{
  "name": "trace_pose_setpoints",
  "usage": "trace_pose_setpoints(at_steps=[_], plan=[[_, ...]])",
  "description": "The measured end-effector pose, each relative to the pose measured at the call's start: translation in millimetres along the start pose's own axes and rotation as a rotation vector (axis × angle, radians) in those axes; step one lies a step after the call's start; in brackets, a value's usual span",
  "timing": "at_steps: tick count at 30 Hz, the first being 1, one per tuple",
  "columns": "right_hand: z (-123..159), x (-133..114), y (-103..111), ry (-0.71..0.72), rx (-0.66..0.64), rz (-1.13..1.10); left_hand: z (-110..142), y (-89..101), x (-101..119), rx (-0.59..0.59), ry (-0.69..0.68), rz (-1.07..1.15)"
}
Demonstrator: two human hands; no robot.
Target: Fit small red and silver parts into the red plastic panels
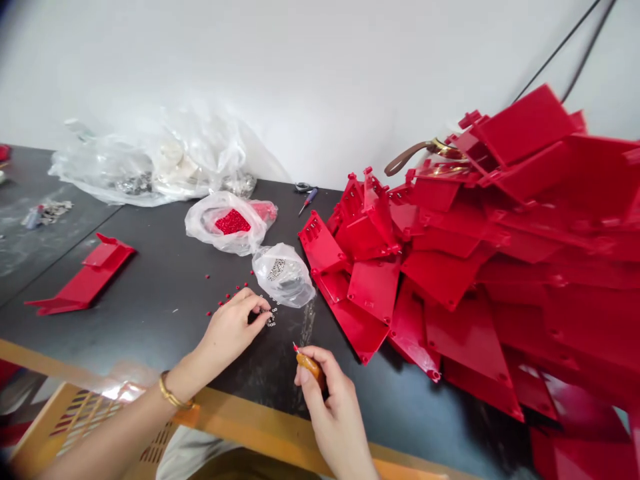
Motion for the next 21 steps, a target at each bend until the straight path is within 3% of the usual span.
trace_pose_setpoints(at_steps=[3,7,13,17,21], plan=[[1.6,3.9,-7.9,-0.010,-0.080,-0.020,-8.5,-7.8,6.5,-0.007,0.007,-0.068],[1.9,2.2,-8.4,0.010,-0.083,-0.009,-16.5,-11.9,13.9,-0.029,-0.014,-0.097],[1.1,-3.4,-5.8,-0.006,-0.094,0.009,-14.4,-4.2,18.5,0.013,-0.038,-0.098],[-4.8,-17.0,-9.2,0.021,-0.114,0.034,-5.9,7.4,13.2,0.127,-0.033,0.051],[-11.0,-22.4,-16.9,0.042,-0.125,0.060,-4.5,5.1,0.6,0.154,-0.017,0.172]])
Point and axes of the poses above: each hand's wrist, its own z-axis away from the middle knuckle, its own y-axis out of the back of the hand, x = y × z, the point moved 9 cm from there along -z, towards the middle knuckle, and after that the axes turned 8 degrees about z, right-handed, at the moved point
